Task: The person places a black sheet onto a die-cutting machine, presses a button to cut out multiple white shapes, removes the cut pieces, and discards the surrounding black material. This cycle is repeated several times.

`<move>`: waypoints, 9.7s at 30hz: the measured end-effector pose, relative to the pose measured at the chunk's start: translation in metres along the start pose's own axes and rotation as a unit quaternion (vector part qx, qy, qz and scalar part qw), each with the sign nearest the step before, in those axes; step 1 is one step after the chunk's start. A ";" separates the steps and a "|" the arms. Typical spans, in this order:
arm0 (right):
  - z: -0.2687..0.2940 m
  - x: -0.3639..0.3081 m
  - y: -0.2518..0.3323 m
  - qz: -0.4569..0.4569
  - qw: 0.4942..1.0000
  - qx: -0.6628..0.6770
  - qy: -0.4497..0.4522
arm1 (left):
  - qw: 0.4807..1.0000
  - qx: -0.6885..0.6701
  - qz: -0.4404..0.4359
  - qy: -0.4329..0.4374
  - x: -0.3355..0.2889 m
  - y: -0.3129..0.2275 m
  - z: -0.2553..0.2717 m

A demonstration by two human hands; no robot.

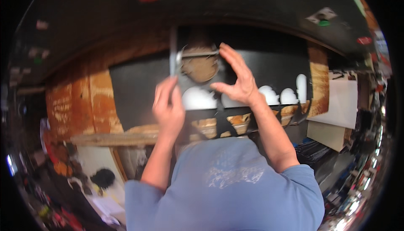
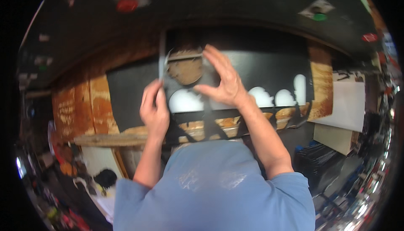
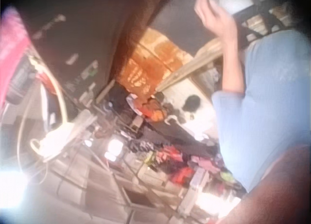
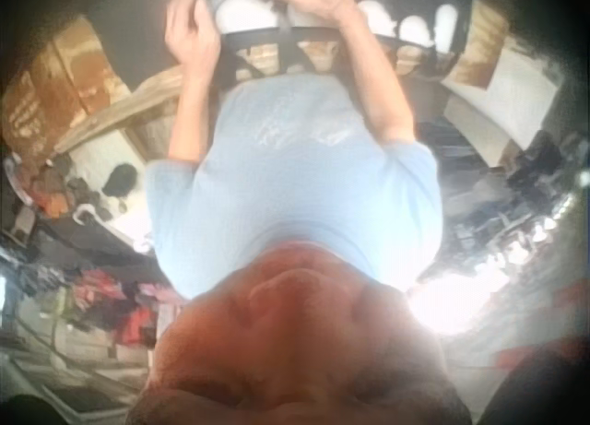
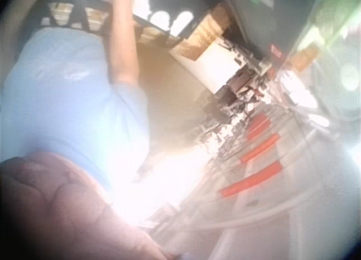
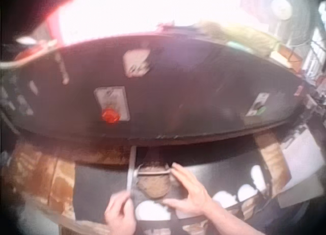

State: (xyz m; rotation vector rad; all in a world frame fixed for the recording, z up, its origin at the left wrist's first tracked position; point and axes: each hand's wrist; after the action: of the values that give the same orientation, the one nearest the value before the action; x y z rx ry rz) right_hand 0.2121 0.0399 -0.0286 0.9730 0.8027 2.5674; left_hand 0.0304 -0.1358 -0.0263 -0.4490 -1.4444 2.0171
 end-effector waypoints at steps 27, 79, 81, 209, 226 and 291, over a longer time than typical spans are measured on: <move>0.091 -0.145 -0.016 -0.217 0.934 -0.063 -0.276 | 0.976 0.161 -0.081 -0.119 -0.052 0.034 0.020; 0.016 -0.132 0.067 -0.019 0.995 -0.095 0.002 | 0.990 0.134 -0.035 0.030 -0.128 0.044 0.018; 0.016 -0.130 0.062 -0.034 0.996 -0.087 0.010 | 0.990 0.130 -0.038 0.032 -0.125 0.044 0.018; 0.093 -0.273 0.058 -0.158 0.933 -0.173 -0.274 | 0.954 0.183 -0.205 0.121 -0.204 0.021 -0.041; 0.097 -0.273 0.057 -0.207 0.959 -0.117 -0.157 | 0.969 0.191 -0.087 0.132 -0.215 0.004 -0.092; 0.083 -0.179 0.007 -0.136 0.963 -0.181 -0.148 | 0.956 0.183 -0.212 0.088 -0.056 0.007 -0.049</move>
State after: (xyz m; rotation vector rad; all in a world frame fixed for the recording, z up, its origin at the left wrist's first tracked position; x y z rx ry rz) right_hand 0.3988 -0.0107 -0.0664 1.0123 0.3392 2.1604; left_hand 0.1001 -0.1382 -0.0538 -0.1366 -0.9336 1.7855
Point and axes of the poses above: each hand's wrist, its own x-axis towards the middle knuckle, its own z-axis out of the back of the hand, y = z × x, and after that the axes turned 14 degrees about z, right-handed
